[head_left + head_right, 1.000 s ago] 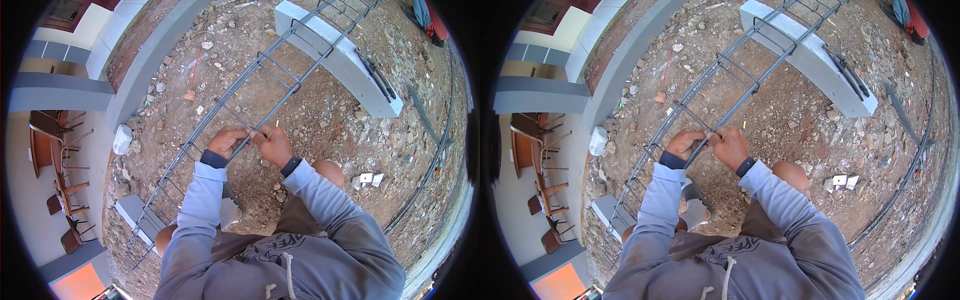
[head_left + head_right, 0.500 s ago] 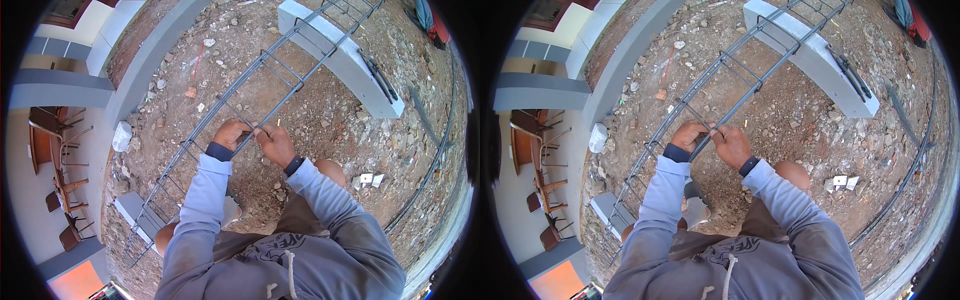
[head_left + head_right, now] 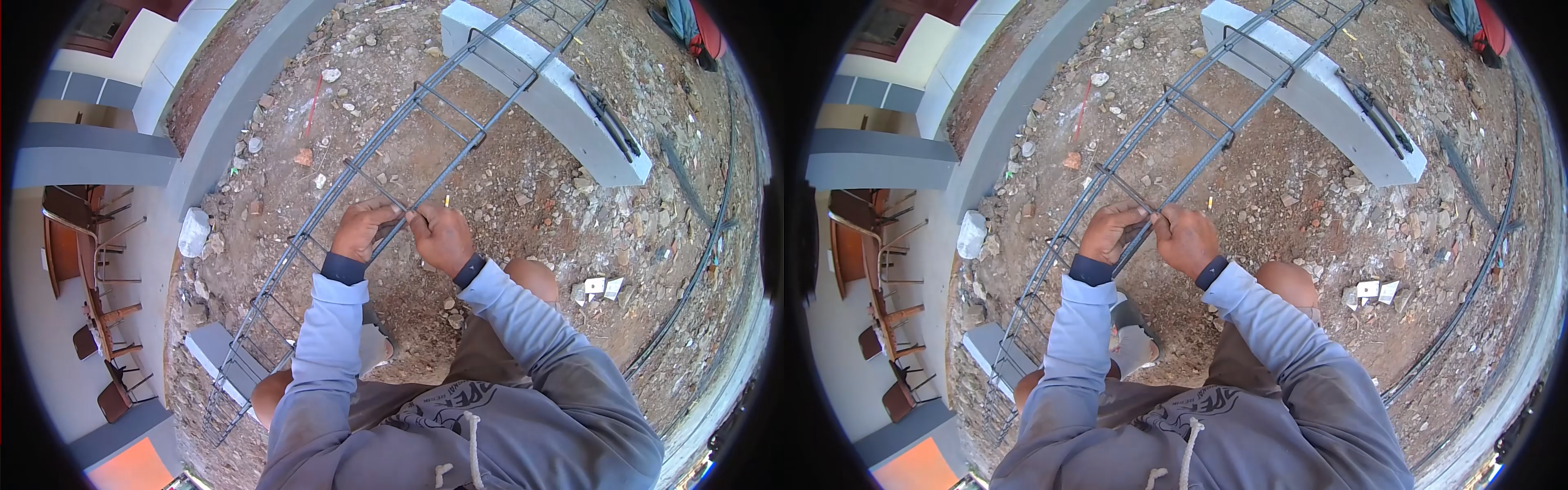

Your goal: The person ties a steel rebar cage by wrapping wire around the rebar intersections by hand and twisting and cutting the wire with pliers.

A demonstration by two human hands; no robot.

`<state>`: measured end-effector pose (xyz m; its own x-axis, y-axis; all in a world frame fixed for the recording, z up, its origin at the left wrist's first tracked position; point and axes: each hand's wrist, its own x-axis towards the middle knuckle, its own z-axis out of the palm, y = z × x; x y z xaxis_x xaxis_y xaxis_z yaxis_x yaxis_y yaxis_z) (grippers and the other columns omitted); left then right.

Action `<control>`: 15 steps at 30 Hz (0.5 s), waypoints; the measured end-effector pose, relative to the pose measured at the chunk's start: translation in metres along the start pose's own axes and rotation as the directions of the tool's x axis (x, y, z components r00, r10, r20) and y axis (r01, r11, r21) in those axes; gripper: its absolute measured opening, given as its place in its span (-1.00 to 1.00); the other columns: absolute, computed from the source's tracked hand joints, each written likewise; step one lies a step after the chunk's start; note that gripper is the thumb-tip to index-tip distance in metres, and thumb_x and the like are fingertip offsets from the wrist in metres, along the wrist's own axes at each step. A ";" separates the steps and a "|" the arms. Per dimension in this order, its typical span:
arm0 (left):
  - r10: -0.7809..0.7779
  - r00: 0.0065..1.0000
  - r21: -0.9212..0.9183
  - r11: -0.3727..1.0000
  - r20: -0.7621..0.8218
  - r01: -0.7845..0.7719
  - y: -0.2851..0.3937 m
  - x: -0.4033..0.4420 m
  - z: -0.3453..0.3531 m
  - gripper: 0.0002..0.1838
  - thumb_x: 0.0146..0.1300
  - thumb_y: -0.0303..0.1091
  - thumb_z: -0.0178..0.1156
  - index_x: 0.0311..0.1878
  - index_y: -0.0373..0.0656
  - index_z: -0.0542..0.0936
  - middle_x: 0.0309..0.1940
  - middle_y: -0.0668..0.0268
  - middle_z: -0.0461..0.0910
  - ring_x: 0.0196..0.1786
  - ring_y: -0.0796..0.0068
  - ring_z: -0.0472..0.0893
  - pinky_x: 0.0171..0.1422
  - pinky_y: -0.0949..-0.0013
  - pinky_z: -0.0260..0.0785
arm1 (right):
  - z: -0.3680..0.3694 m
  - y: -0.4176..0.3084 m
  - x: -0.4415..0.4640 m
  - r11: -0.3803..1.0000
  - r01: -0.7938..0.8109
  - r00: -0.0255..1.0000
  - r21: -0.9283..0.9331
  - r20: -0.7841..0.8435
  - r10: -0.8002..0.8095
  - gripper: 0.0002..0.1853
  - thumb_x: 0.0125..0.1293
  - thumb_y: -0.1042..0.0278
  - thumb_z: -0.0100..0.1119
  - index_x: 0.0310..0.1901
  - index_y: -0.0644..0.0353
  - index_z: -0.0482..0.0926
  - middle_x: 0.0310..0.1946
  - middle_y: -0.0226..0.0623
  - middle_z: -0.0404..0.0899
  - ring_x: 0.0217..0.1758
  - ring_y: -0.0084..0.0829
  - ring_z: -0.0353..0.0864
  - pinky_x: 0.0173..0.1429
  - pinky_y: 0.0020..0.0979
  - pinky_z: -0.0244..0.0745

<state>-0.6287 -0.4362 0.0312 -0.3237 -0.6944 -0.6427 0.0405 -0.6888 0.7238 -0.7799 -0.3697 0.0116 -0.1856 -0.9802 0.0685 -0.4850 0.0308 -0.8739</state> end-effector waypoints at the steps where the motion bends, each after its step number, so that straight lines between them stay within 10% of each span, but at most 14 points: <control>1: 0.014 1.000 0.007 1.000 0.013 -0.014 -0.002 0.000 -0.004 -0.82 0.21 -0.47 0.24 -0.15 -0.35 0.63 -0.30 0.24 0.66 -0.27 0.51 0.64 -0.14 0.51 0.47 | 0.000 -0.002 0.000 1.000 0.002 1.000 -0.014 -0.003 -0.002 -0.79 0.25 0.25 0.15 -0.44 0.20 0.52 -0.57 0.01 0.55 -0.45 0.11 0.57 -0.36 0.03 0.44; 9: 0.457 0.879 0.436 0.824 -0.135 -0.362 -0.022 -0.016 0.009 -0.83 0.19 -0.45 0.27 -0.22 -0.36 0.68 -0.30 0.30 0.67 -0.29 0.61 0.59 -0.16 0.55 0.40 | 0.004 -0.001 -0.002 1.000 -0.012 0.999 -0.004 -0.034 0.012 -0.80 0.23 0.27 0.14 -0.47 0.19 0.50 -0.58 -0.01 0.55 -0.47 0.09 0.58 -0.37 0.03 0.45; 15: 0.492 0.846 0.451 0.815 -0.205 -0.365 -0.023 -0.022 0.023 -0.83 0.18 -0.44 0.29 -0.23 -0.37 0.69 -0.38 0.33 0.67 -0.31 0.66 0.56 -0.20 0.54 0.38 | 0.004 -0.001 -0.002 0.999 -0.049 0.998 0.012 -0.037 0.049 -0.79 0.22 0.27 0.15 -0.48 0.19 0.50 -0.60 0.01 0.54 -0.47 0.10 0.57 -0.37 0.02 0.46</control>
<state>-0.6440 -0.4002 0.0342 -0.0597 -0.9692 -0.2390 -0.2751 -0.2142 0.9373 -0.7760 -0.3682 0.0107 -0.2408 -0.9696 0.0432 -0.4653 0.0763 -0.8819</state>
